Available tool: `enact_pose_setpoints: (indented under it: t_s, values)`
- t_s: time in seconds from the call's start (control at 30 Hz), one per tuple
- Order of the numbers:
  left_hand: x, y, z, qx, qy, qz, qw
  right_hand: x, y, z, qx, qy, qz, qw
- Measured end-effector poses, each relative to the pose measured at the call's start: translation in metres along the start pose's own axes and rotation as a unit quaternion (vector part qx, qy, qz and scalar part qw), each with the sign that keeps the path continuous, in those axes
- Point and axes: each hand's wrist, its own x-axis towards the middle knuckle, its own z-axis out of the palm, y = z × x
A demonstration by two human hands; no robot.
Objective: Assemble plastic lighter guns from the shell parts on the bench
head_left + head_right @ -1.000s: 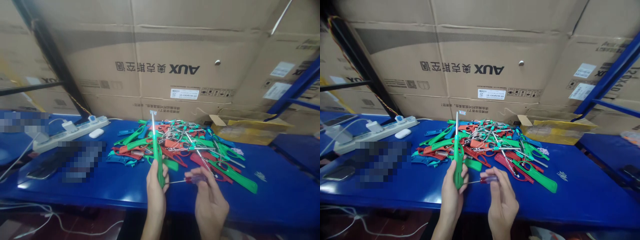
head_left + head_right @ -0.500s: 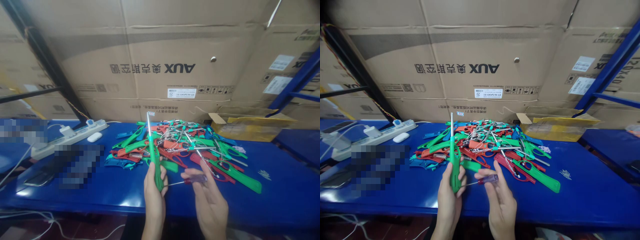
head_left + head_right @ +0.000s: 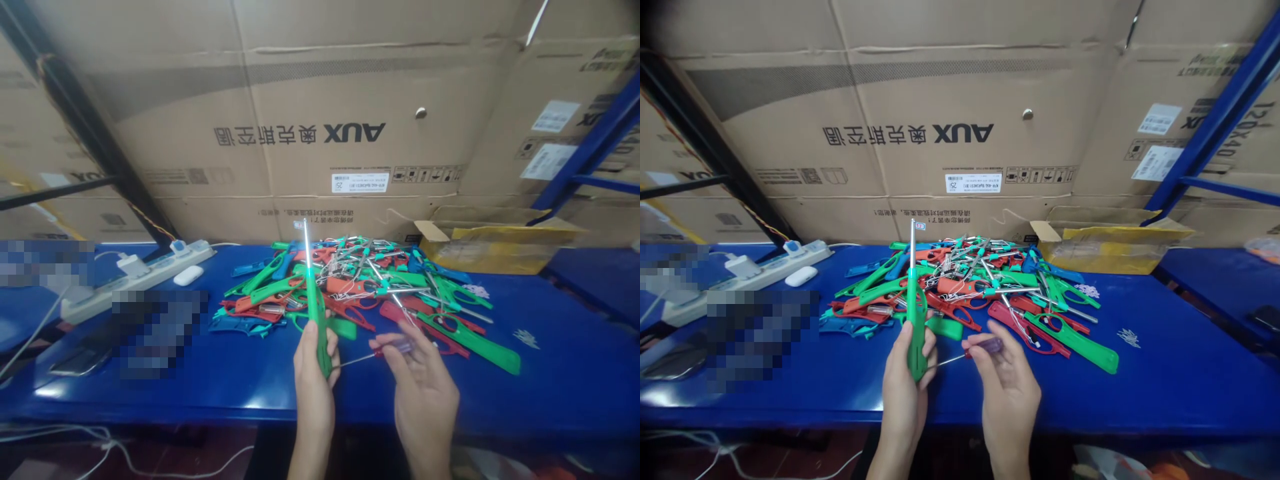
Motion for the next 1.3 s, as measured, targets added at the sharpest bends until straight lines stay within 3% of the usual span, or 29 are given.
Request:
enact_pose_setpoints:
  t_s: [0.07,0.27,0.5,0.8,1.03,1.2,1.3]
  values:
    - [0.0,-0.001,-0.001,0.009,0.0,-0.004,1.0,-0.002,0.0,0.002,-0.018,0.028,-0.01,0.999]
    - [0.004,0.0,-0.001,-0.024,-0.01,-0.005,1.0,-0.001,0.005,-0.003,0.024,-0.038,0.008,0.999]
    - [0.004,-0.004,0.0,0.024,-0.007,0.008,1.0,-0.007,-0.003,0.006,-0.007,0.07,-0.039,0.997]
    - [0.005,-0.005,-0.001,-0.019,-0.001,0.013,1.0,-0.003,-0.007,0.004,-0.01,-0.026,-0.03,0.999]
    - [0.003,-0.003,-0.004,-0.028,-0.008,0.016,0.999,-0.009,-0.004,0.004,-0.13,0.032,-0.07,0.988]
    - [0.007,0.001,-0.002,-0.052,-0.002,0.012,0.999,-0.014,-0.02,0.001,-0.183,-0.033,-0.051,0.981]
    - [0.009,-0.001,-0.001,-0.039,0.002,0.013,0.999,-0.016,-0.037,-0.005,-0.237,-0.08,-0.082,0.965]
